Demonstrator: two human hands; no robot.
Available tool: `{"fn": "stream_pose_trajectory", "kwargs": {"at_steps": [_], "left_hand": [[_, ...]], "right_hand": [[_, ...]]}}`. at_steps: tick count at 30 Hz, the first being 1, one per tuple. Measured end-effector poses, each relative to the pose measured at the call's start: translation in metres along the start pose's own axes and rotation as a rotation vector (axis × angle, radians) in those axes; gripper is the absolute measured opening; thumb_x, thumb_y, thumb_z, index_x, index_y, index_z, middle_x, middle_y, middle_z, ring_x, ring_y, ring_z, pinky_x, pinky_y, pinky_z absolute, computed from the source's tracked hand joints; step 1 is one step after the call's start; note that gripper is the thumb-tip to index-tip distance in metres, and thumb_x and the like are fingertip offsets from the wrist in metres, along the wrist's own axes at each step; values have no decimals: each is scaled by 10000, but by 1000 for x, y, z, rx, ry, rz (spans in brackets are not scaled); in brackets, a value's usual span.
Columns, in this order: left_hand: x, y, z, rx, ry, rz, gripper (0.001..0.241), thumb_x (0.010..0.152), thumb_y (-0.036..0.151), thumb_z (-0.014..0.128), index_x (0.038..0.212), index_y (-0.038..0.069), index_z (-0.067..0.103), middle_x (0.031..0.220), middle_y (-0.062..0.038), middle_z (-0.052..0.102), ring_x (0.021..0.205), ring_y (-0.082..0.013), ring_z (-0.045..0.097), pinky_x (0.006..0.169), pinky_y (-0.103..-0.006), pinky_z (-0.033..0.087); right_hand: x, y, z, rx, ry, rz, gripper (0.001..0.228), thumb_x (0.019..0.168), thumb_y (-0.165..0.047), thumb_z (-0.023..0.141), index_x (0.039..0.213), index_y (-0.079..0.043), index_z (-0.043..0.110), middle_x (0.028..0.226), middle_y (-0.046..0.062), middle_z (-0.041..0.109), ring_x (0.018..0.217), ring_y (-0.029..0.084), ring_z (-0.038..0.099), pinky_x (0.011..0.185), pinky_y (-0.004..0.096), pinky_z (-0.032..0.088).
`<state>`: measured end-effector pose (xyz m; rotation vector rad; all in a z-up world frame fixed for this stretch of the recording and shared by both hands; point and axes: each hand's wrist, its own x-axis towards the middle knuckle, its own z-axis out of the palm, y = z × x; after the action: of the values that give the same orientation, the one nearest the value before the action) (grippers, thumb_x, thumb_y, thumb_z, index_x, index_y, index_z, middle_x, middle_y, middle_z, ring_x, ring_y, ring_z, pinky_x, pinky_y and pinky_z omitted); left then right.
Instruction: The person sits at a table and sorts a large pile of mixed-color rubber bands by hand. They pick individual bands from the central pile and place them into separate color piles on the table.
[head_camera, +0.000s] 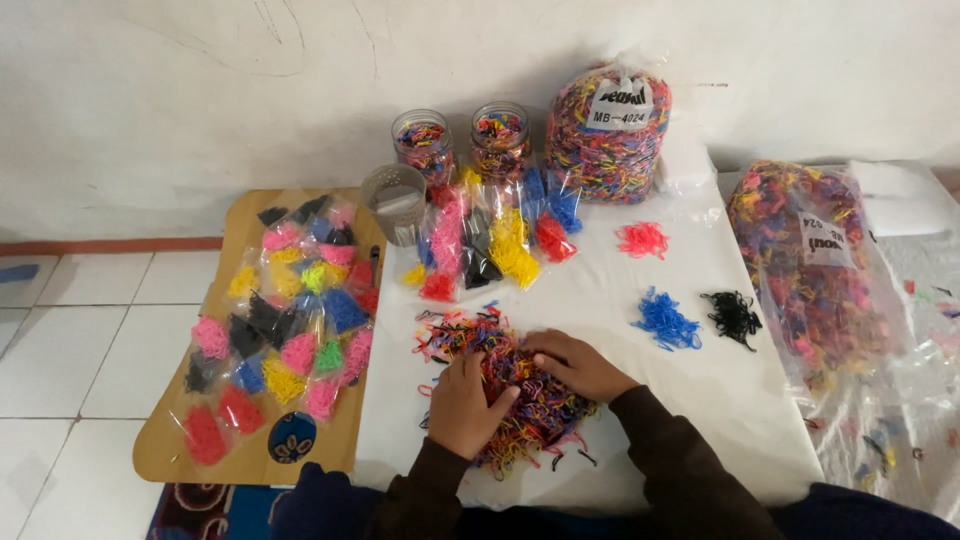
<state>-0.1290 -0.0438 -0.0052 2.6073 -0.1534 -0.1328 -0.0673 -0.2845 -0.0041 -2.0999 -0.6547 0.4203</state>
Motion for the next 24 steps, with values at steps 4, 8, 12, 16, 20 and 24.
{"fn": "stream_pose_trajectory", "kwargs": {"at_steps": [4, 8, 12, 16, 20, 24], "left_hand": [[-1, -2, 15, 85, 101, 109, 758, 943, 619, 631, 1430, 57, 481, 1355, -174, 569, 1283, -379, 497, 1051, -523, 435], [-3, 1, 19, 88, 183, 156, 746, 941, 573, 665, 1435, 42, 488, 1361, -197, 571, 1270, -376, 518, 1047, -505, 453], [-7, 3, 19, 136, 218, 205, 708, 976, 517, 652, 1466, 46, 456, 1421, -199, 508, 1324, -380, 463, 1109, -529, 403], [-9, 15, 11, 76, 218, 221, 608, 982, 450, 661, 1434, 85, 478, 1420, -158, 492, 1303, -382, 457, 1103, -563, 399], [-15, 25, 2, 30, 293, 370, 539, 991, 349, 666, 1421, 65, 509, 1393, -167, 510, 1300, -375, 464, 1104, -549, 418], [-24, 30, 4, 18, 322, 408, 518, 999, 367, 626, 1395, 39, 564, 1388, -156, 539, 1305, -356, 458, 1111, -522, 405]], "right_hand": [[-27, -12, -6, 18, 25, -13, 570, 1031, -522, 387, 1364, -122, 619, 1434, 112, 607, 1297, 283, 573, 1124, 440, 383], [-52, -19, -8, 247, 123, 131, 562, 1011, -518, 389, 1384, -190, 651, 1502, 73, 595, 1391, 253, 538, 1164, 425, 374], [-74, -25, -9, 365, 207, 169, 553, 1023, -480, 378, 1422, -186, 623, 1536, 82, 580, 1465, 256, 474, 1216, 434, 310], [-86, -20, -10, 404, 259, 163, 481, 1040, -389, 415, 1405, -170, 638, 1502, 73, 607, 1437, 240, 503, 1203, 403, 350], [-96, -18, -12, 311, 273, 191, 419, 1049, -290, 435, 1399, -186, 641, 1492, 64, 595, 1386, 240, 539, 1090, 403, 433], [-104, -15, -14, 77, 300, 209, 401, 1019, -58, 454, 1329, -195, 668, 1386, 48, 660, 1239, 225, 649, 945, 387, 561]]}}
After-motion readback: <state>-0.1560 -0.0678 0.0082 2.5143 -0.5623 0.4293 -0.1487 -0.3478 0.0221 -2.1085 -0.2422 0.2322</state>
